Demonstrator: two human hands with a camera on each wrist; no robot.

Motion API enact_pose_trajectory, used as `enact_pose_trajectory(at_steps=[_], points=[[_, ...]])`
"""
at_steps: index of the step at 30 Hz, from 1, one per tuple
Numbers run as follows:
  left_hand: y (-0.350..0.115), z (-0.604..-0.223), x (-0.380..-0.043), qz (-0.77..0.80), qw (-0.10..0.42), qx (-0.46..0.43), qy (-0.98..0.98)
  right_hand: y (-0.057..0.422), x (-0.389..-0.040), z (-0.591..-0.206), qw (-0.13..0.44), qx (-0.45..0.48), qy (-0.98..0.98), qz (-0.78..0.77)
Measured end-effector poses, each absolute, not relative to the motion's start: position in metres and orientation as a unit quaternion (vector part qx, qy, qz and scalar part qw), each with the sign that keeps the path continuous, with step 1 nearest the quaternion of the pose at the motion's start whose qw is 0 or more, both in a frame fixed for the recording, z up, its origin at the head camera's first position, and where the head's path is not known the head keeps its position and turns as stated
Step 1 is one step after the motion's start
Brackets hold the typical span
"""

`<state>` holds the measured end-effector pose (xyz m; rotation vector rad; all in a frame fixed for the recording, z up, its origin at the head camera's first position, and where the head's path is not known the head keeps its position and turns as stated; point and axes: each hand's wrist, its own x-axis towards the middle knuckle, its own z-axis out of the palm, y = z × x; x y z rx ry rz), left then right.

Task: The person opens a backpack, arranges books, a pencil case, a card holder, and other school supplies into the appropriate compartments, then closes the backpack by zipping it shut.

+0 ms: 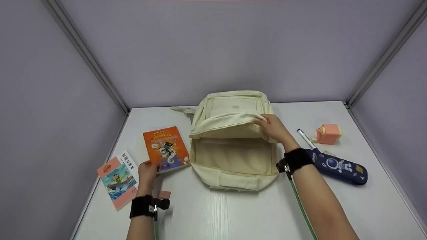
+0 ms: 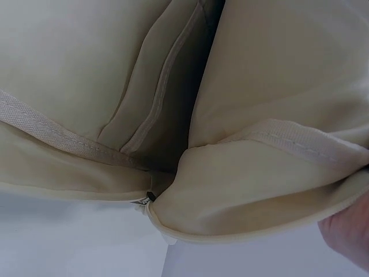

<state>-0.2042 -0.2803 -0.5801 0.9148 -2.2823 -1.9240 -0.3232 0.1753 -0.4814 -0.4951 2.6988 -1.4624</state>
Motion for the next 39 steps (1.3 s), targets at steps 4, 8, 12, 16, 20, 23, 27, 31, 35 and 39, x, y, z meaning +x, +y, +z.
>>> enact_pose_trajectory(at_steps=[4,8,12,16,20,23,27,31,35,39], points=[[-0.283,-0.576,-0.206,-0.691,0.030,0.295,-0.659,0.175,-0.323,-0.480,0.030,-0.156,0.862,-0.482],[-0.283,-0.572,-0.209,-0.740,0.028,0.317,-0.592,0.175,-0.324,-0.480,0.032,-0.151,0.864,-0.478],[-0.283,-0.571,-0.212,-0.789,0.029,0.331,-0.517,0.176,-0.325,-0.481,0.021,-0.153,0.870,-0.469],[-0.281,-0.572,-0.214,-0.812,0.034,0.323,-0.484,0.177,-0.324,-0.481,0.020,-0.158,0.871,-0.465],[-0.278,-0.572,-0.216,-0.812,0.059,0.305,-0.494,0.177,-0.325,-0.480,0.024,-0.158,0.869,-0.468],[-0.274,-0.569,-0.217,-0.809,0.084,0.291,-0.504,0.177,-0.325,-0.479,0.026,-0.155,0.869,-0.469],[-0.267,-0.560,-0.216,-0.803,0.106,0.282,-0.515,0.177,-0.325,-0.477,0.025,-0.154,0.870,-0.468],[-0.257,-0.547,-0.213,-0.827,0.131,0.243,-0.490,0.177,-0.325,-0.475,0.025,-0.154,0.869,-0.468],[-0.247,-0.529,-0.207,-0.861,0.151,0.173,-0.454,0.176,-0.324,-0.475,0.024,-0.149,0.867,-0.476],[-0.236,-0.512,-0.201,-0.878,0.153,0.119,-0.437,0.174,-0.324,-0.474,0.012,-0.134,0.868,-0.478]])
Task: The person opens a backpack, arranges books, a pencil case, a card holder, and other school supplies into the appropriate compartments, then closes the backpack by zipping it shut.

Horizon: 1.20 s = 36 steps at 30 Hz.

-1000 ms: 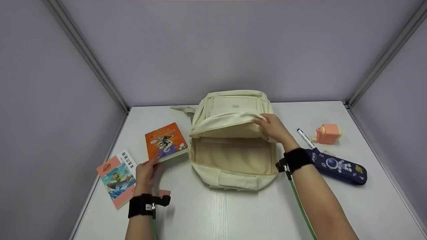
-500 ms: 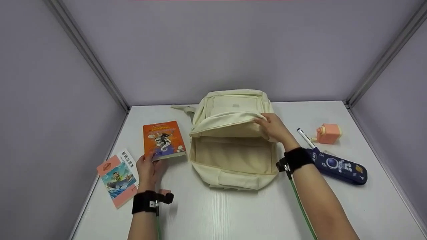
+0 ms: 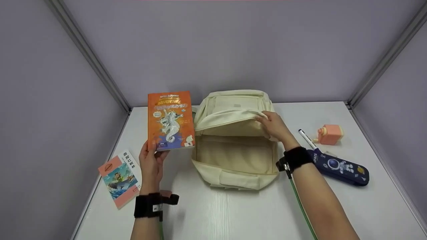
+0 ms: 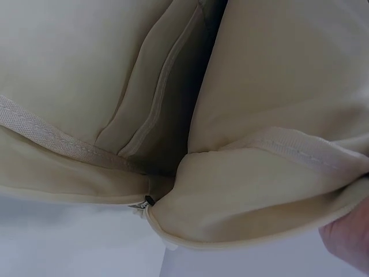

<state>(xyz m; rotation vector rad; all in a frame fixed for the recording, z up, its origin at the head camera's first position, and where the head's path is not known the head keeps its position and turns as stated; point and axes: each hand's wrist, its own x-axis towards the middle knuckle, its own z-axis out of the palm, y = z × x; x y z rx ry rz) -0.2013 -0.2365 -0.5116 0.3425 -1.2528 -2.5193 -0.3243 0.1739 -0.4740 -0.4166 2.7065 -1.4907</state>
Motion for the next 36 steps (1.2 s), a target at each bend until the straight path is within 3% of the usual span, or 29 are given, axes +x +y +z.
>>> enact_pose_trajectory(at_steps=[6,14,36], points=[[-0.223,-0.495,-0.193,-0.902,0.136,0.042,-0.407,0.170,-0.328,-0.470,-0.001,-0.130,0.873,-0.470],[-0.210,-0.497,-0.190,-0.897,0.036,-0.055,-0.436,0.167,-0.331,-0.469,-0.018,-0.134,0.874,-0.468],[-0.207,-0.527,-0.194,-0.799,-0.182,-0.112,-0.562,0.171,-0.329,-0.463,-0.014,-0.135,0.868,-0.478]])
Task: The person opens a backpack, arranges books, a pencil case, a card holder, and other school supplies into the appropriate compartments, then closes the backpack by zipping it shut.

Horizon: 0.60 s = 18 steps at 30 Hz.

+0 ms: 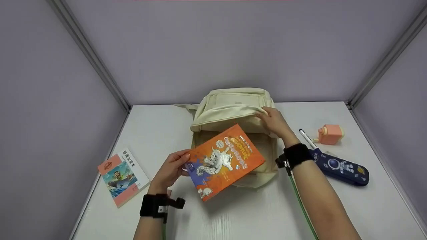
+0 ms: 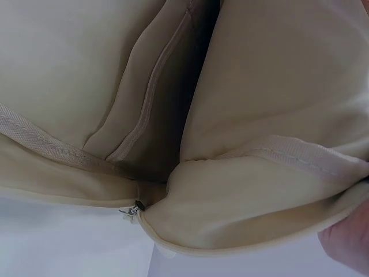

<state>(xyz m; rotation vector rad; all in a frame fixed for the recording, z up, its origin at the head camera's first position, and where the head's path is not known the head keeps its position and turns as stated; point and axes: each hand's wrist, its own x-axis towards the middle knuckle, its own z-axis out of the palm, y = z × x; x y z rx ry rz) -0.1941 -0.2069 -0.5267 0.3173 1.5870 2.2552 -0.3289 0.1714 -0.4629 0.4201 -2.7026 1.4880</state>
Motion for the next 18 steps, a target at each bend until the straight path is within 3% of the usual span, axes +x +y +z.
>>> enact_pose_trajectory(at_steps=[6,18], points=[[-0.199,-0.532,-0.198,0.782,0.195,0.066,0.588,0.173,-0.331,-0.463,0.016,0.134,-0.871,0.472],[-0.173,-0.538,-0.212,0.822,0.126,-0.043,0.554,0.175,-0.330,-0.461,0.013,0.149,-0.865,0.478]])
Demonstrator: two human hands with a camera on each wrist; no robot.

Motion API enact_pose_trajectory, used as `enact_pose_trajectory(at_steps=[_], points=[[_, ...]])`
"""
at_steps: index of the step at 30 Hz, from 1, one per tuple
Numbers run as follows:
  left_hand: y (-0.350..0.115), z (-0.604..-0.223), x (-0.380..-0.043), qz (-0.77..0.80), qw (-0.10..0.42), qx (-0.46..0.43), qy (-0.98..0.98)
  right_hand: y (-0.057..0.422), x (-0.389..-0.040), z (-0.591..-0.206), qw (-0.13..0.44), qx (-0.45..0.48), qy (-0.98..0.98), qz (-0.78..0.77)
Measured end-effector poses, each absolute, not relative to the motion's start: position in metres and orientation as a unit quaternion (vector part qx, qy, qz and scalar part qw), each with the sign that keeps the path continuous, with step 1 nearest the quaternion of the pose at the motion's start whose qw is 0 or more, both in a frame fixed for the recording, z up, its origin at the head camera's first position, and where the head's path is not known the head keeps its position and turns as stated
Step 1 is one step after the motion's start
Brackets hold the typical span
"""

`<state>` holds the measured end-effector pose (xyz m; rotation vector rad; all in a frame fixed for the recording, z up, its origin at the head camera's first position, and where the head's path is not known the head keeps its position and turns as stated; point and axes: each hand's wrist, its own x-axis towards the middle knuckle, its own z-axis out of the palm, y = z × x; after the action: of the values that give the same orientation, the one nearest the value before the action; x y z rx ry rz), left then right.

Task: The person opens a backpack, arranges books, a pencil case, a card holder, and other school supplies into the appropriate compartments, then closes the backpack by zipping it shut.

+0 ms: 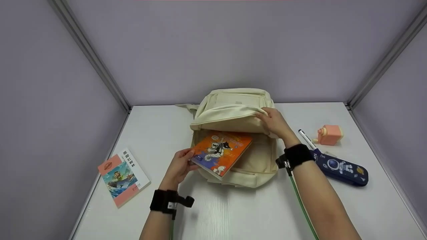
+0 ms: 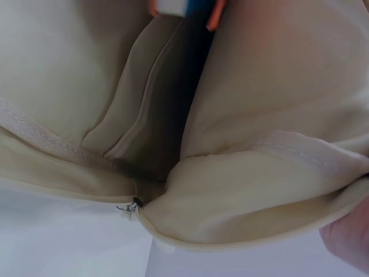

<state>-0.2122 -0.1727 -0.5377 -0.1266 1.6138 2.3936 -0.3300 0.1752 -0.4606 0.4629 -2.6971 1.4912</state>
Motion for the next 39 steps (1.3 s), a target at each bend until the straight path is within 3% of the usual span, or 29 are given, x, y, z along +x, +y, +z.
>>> enact_pose_trajectory(at_steps=[7,19,29,39], points=[[-0.144,-0.542,-0.220,0.842,0.088,-0.056,0.529,0.177,-0.329,-0.461,0.006,0.152,-0.860,0.487],[-0.101,-0.549,-0.231,0.856,0.070,-0.084,0.505,0.177,-0.328,-0.463,0.019,0.127,-0.846,0.517],[-0.098,-0.553,-0.230,0.833,0.071,-0.101,0.540,0.173,-0.338,-0.463,-0.014,0.071,-0.817,0.572],[-0.077,-0.550,-0.247,0.852,0.037,-0.157,0.499,0.175,-0.341,-0.466,-0.052,0.082,-0.822,0.561]])
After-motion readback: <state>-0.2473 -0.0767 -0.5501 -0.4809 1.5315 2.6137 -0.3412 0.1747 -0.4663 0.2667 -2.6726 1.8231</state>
